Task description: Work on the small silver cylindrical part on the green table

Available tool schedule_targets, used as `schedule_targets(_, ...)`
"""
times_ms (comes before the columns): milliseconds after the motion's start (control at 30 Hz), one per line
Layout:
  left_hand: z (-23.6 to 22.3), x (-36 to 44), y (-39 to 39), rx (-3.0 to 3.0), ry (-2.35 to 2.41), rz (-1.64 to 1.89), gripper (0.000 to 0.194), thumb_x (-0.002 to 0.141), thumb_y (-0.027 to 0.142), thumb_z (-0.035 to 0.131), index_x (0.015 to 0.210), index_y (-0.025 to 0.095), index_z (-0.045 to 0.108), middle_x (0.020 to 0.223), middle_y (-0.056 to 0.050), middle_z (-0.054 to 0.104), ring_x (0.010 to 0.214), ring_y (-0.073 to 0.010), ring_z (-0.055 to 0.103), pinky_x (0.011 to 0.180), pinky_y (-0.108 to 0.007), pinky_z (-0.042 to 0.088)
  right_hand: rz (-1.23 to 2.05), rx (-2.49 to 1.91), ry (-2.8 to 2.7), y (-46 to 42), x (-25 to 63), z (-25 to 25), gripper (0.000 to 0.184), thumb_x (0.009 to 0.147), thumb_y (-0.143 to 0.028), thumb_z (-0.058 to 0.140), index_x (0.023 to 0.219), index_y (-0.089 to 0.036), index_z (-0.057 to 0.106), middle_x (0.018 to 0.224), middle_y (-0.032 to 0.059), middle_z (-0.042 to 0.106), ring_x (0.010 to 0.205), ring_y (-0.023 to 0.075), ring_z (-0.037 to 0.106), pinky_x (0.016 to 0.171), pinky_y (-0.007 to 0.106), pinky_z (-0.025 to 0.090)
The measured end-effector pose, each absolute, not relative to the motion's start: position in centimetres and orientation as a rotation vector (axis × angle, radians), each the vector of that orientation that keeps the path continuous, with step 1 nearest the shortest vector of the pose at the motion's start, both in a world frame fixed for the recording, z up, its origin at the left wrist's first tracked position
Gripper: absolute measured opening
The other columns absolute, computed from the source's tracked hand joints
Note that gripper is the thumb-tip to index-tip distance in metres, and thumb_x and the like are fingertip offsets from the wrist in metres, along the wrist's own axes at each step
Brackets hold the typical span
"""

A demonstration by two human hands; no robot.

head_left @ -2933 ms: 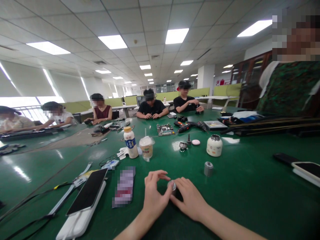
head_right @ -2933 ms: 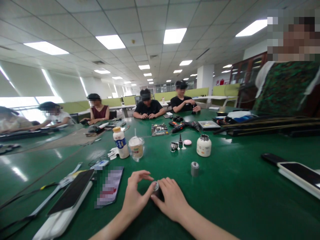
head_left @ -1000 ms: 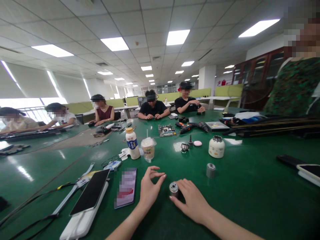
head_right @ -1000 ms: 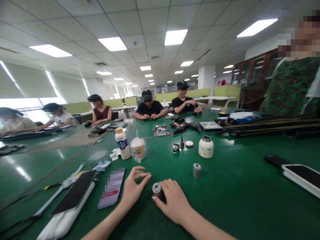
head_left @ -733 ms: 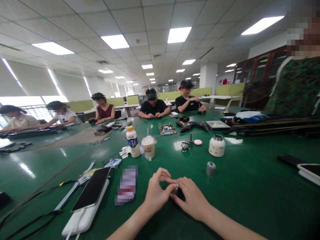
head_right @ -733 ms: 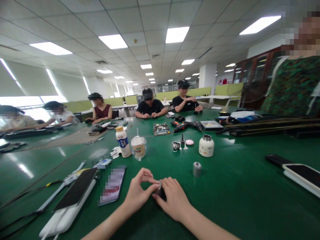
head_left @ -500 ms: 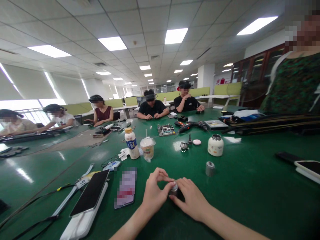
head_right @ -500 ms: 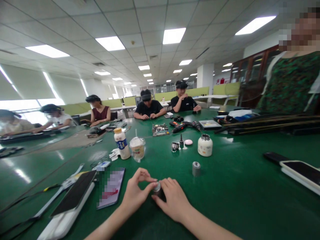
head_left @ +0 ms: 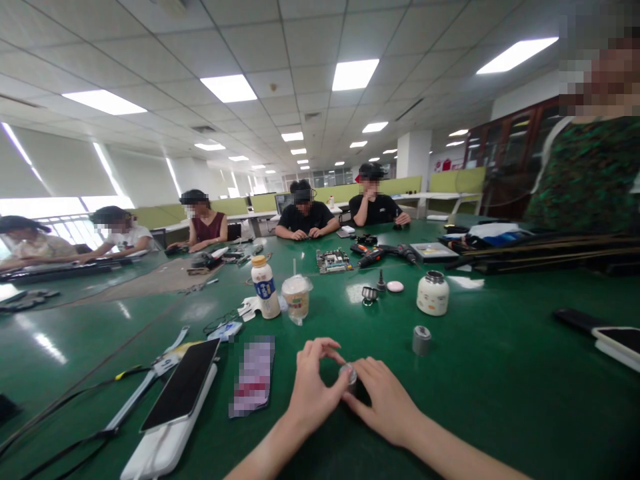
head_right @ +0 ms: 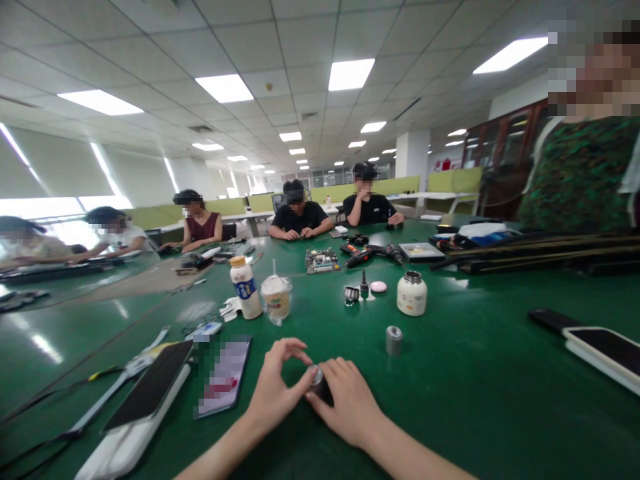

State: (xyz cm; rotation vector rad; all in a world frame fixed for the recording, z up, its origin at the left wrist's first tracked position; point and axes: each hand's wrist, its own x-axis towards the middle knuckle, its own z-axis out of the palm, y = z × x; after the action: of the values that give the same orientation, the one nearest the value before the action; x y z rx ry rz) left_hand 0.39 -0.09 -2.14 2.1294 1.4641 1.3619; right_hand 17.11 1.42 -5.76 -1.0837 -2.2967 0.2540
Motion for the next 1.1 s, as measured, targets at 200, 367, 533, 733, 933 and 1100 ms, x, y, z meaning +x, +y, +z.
schedule_targets(200,-2.15,0.45,-0.44,2.12,1.307,1.354,0.041,0.071,0.005,0.058,0.106,0.024,0.054,0.104,-0.003,0.074,0.105,-0.0265,0.062,0.093,-0.043,0.04,0.253,-1.094,-2.311,1.38,17.19,-5.71,0.021,0.089,-0.031,0.06,0.105,-0.018,0.06,0.104,0.009,0.065,0.096,0.0281,0.057,0.087,0.044,0.044)
schedule_targets(367,-2.38,0.42,-0.34,2.123,1.374,1.4,0.038,0.075,0.012,0.063,0.109,0.024,0.052,0.098,-0.003,0.073,0.097,-0.0265,0.064,0.089,-0.044,0.042,0.256,-1.08,-2.311,1.39,17.14,-5.78,0.021,0.089,-0.03,0.06,0.106,-0.018,0.06,0.103,0.0081,0.065,0.096,0.0277,0.057,0.088,0.044,0.044)
schedule_targets(533,-2.38,0.37,-0.32,2.144,1.377,1.353,0.038,0.073,0.007,0.059,0.106,0.025,0.054,0.098,-0.002,0.074,0.102,-0.0276,0.063,0.092,-0.046,0.04,0.242,-1.089,-2.31,1.42,17.16,-5.88,0.02,0.089,-0.031,0.061,0.104,-0.018,0.06,0.102,0.0086,0.065,0.095,0.0276,0.057,0.087,0.044,0.045)
schedule_targets(733,-2.38,0.43,-0.41,2.13,1.362,1.417,0.04,0.075,0.009,0.062,0.11,0.025,0.053,0.1,-0.002,0.071,0.098,-0.0251,0.063,0.088,-0.042,0.043,0.234,-1.082,-2.313,1.48,17.23,-5.98,0.021,0.089,-0.03,0.06,0.108,-0.019,0.06,0.105,0.0088,0.065,0.098,0.0279,0.057,0.09,0.045,0.043)
schedule_targets(933,-2.63,0.67,-0.14,2.132,1.468,1.376,0.032,0.077,0.016,0.067,0.104,0.025,0.053,0.081,0.001,0.075,0.091,-0.0265,0.065,0.086,-0.044,0.041,0.249,-1.089,-2.306,1.37,17.17,-5.71,0.018,0.088,-0.028,0.061,0.103,-0.019,0.06,0.102,0.0072,0.065,0.095,0.0269,0.056,0.085,0.042,0.045)
schedule_targets(1100,-2.31,0.22,0.35,2.034,1.497,1.51,0.026,0.08,0.02,0.066,0.102,0.024,0.051,0.085,-0.002,0.077,0.094,-0.0267,0.068,0.09,-0.044,0.042,0.241,-1.096,-2.298,1.21,17.1,-5.45,0.02,0.088,-0.031,0.062,0.104,-0.019,0.061,0.1,0.0068,0.065,0.093,0.0264,0.057,0.084,0.041,0.045)
